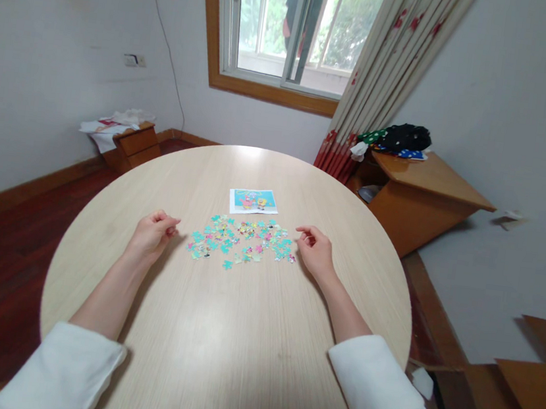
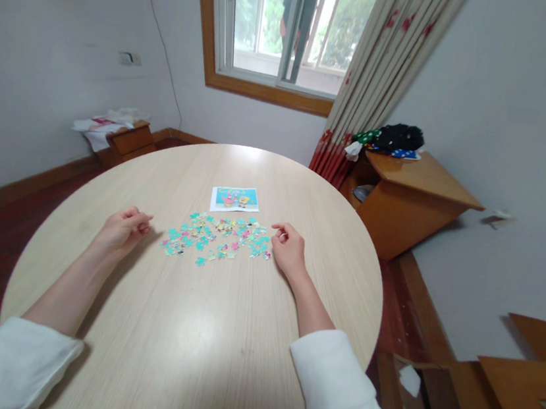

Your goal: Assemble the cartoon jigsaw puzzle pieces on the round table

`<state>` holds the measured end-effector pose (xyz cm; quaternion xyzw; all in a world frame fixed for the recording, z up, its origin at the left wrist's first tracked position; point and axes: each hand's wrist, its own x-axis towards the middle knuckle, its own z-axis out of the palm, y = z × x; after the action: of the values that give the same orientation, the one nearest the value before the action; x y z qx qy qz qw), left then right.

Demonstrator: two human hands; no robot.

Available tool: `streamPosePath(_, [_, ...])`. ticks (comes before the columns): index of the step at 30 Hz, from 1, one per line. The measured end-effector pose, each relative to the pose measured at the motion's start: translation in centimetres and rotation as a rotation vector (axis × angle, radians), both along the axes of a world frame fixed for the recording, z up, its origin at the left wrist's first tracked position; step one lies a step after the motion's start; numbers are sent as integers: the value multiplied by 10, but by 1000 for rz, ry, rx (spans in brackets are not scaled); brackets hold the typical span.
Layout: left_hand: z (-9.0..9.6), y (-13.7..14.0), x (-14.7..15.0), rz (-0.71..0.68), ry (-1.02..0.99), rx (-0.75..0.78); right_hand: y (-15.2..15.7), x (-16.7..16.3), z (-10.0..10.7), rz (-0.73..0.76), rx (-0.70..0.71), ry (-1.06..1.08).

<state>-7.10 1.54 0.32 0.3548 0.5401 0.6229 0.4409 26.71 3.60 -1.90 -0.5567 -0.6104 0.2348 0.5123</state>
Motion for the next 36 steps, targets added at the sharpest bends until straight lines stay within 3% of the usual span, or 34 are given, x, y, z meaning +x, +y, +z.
streamPosePath(9, [-7,2,-4,-14,-53,7,1,0,-2,7,2,-19])
streamPosePath(24, [5,-2,3,41,-196,-88,-1,-1,0,41,-19,-31])
streamPosePath(36, [10,-4,7,20,-216,-78,1,1,-2,44,-29,-80])
